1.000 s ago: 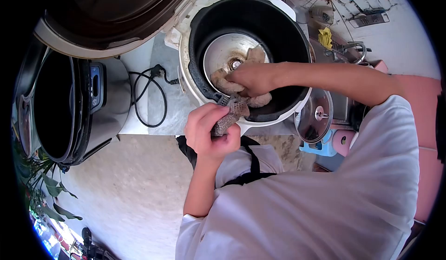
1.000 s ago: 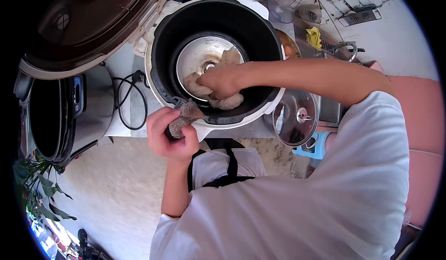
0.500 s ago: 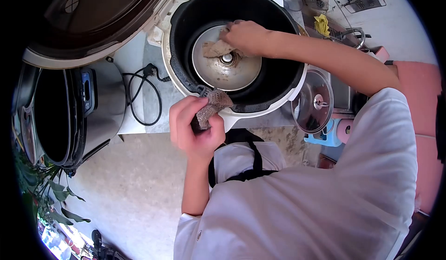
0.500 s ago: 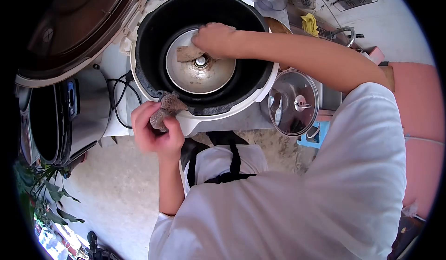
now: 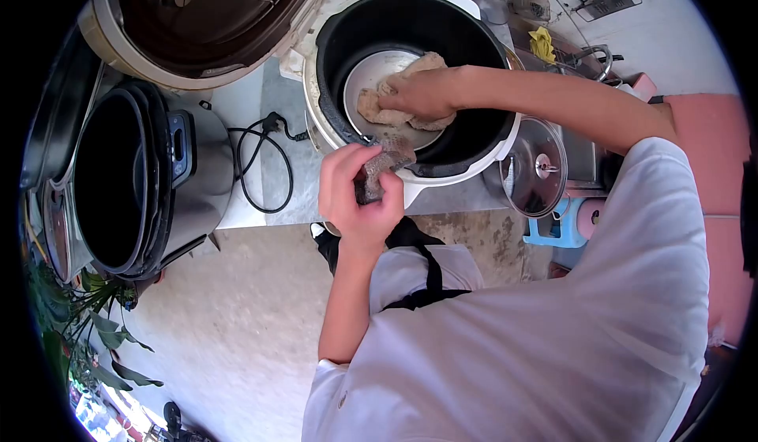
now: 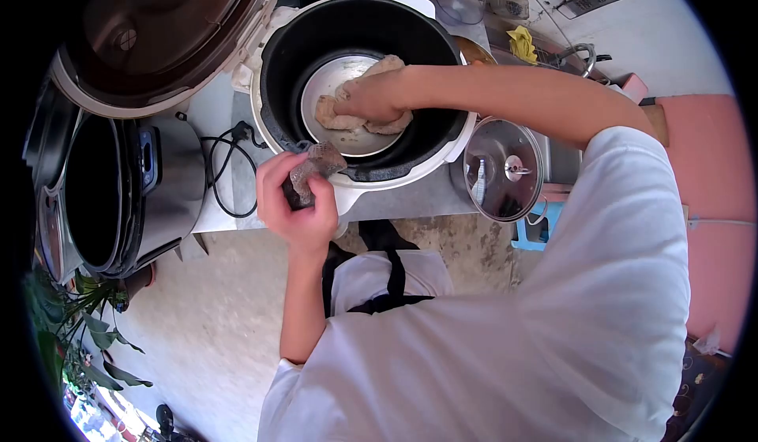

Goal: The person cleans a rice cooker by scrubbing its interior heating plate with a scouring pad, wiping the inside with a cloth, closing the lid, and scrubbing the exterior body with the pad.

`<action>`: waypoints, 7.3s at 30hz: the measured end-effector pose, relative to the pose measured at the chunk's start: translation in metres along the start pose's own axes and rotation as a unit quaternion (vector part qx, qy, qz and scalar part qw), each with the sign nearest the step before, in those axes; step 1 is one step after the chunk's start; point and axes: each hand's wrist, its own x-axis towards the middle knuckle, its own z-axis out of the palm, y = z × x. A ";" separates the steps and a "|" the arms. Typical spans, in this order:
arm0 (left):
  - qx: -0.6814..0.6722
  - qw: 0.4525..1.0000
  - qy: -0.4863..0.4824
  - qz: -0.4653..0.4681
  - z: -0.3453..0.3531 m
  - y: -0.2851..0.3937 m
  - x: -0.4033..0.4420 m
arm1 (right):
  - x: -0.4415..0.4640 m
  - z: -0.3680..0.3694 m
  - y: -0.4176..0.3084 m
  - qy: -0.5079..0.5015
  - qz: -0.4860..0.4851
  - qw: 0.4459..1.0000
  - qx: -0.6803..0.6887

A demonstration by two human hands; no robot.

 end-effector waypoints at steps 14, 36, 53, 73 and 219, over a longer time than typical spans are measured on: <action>-0.042 0.985 0.035 -0.163 -0.179 0.004 0.038 | -0.171 -0.090 -0.032 0.330 0.147 0.809 0.464; 0.139 0.925 -0.190 -0.298 -0.167 0.027 -0.074 | -0.364 0.300 -0.136 0.747 0.011 0.060 0.662; 0.024 0.898 0.162 -0.408 -0.076 0.176 -0.181 | -0.153 0.202 -0.147 0.050 -0.335 -0.034 0.940; -0.183 0.884 0.056 -0.427 -0.014 0.109 -0.151 | -0.071 0.227 -0.170 0.233 -0.038 0.117 0.965; 0.079 0.981 -0.039 -0.171 -0.043 0.040 -0.069 | -0.208 -0.098 -0.050 0.410 0.335 0.820 0.217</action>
